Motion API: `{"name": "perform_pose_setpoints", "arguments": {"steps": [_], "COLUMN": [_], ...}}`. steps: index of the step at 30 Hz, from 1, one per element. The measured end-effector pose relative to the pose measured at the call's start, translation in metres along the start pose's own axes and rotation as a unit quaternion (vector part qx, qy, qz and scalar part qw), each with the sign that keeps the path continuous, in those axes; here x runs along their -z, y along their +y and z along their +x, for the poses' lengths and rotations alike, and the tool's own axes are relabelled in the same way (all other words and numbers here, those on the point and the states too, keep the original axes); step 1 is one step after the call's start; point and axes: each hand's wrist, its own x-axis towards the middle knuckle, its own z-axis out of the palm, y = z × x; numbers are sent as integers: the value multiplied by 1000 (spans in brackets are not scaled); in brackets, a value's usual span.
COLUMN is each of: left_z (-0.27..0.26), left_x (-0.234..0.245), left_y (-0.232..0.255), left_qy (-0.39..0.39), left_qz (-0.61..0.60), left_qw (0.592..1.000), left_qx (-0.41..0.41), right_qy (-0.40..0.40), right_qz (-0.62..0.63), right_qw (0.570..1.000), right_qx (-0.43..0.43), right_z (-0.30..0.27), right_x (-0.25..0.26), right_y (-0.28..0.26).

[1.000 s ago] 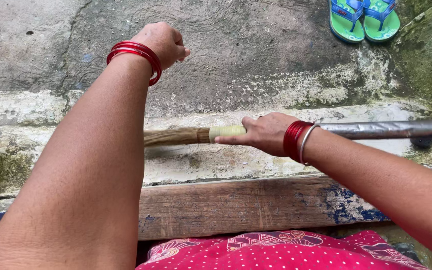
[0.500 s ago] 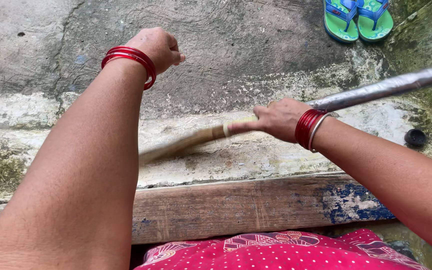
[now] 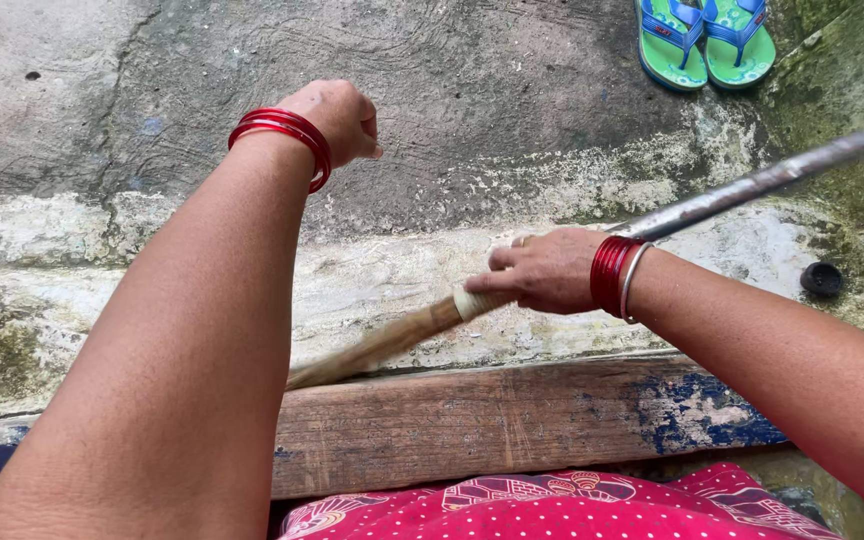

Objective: The person folds an artificial grass mat, sets it aside, and then uses a broom to sweep the floor area where the mat was located.

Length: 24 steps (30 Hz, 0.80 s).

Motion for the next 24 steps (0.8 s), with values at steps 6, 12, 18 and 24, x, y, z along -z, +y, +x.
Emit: {"name": "perform_pose_setpoints", "arguments": {"steps": [6,12,18,24], "left_z": [-4,-3,1,9], "left_x": [2,1,-4,-6], "left_y": [-3,-1,-4,5], "left_qy": [-3,-7,-14,-7], "left_qz": [15,15,4,15], "left_qw": [1000,1000,1000,1000], "left_qx": [2,14,5,0], "right_qy": [-19,-148,-96,-139], "right_qz": [-58,-91,-90,-147], "right_qw": [992,981,977,966], "right_qx": [-107,-91,-166,-162], "right_z": [-11,-35,-56,-63], "right_x": [7,16,10,1], "right_y": [19,35,71,82]}}
